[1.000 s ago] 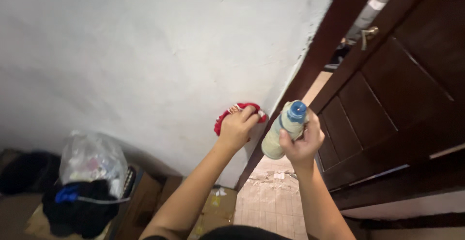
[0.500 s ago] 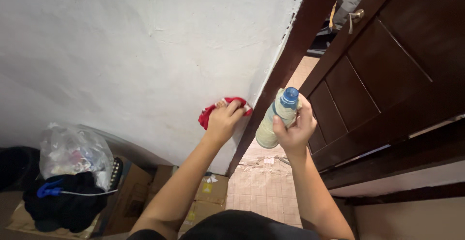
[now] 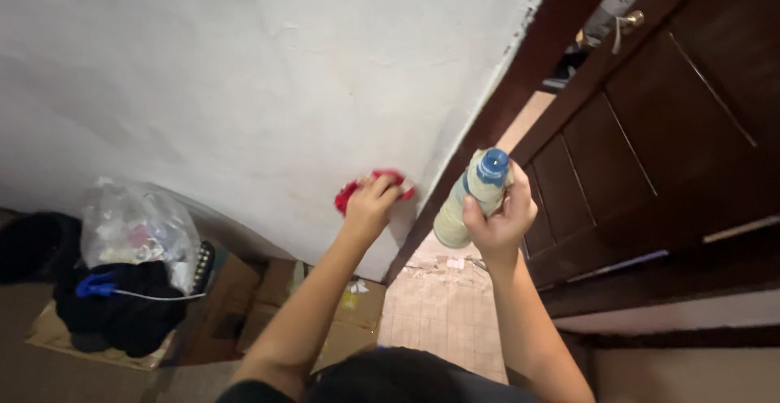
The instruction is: The person wipes a white wall with a red cloth while holding a bottle in the other hand. The person repeatedly applies the cloth to the wall surface in a scrubbing motion, moving across different sections of the wall.
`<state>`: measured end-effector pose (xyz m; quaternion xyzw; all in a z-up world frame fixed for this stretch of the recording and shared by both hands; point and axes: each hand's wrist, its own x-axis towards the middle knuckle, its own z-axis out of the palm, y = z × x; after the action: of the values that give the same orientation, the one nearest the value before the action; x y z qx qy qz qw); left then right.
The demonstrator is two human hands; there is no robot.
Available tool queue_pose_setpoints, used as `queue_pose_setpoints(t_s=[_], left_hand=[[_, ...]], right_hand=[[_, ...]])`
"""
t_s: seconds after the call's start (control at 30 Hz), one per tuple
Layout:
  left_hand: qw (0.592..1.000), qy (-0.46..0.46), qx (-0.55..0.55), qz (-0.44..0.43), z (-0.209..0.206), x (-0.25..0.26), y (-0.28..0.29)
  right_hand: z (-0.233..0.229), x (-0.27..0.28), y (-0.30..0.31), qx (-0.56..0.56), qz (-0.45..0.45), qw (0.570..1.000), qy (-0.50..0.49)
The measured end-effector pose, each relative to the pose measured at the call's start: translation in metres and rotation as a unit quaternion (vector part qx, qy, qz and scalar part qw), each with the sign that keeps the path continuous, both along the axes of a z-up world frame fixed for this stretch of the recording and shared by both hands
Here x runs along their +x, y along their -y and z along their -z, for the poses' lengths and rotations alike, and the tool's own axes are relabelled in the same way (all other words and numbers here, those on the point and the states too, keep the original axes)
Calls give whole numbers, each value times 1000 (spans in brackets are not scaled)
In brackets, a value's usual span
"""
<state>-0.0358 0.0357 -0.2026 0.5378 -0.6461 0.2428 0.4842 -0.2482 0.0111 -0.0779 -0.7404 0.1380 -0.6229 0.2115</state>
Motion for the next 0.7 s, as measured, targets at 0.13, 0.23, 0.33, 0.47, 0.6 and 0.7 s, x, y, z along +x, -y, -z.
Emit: queue_pose_setpoints(t_s=[0.13,0.23,0.33,0.47,0.6,0.7], left_hand=[[985,-129,102,-60,74,43,-15],[946,-292,-14,-141,99,80,-33],[772,-634,-36,29,113,115,-66],[534,-821,6,204,77,117,-116],[596,-766,23,240,17,113,-147],[728,-657,78,181,-18,112,-159]], right_hand=[[17,9,-6,25,-8,999,-23],[35,21,-14,81,-61,994,-35],[62,39,-23,161,-131,976,-70],[91,80,-34,176,-188,957,-129],[89,110,-47,76,-163,957,-229],[82,131,-62,86,-137,958,-239]])
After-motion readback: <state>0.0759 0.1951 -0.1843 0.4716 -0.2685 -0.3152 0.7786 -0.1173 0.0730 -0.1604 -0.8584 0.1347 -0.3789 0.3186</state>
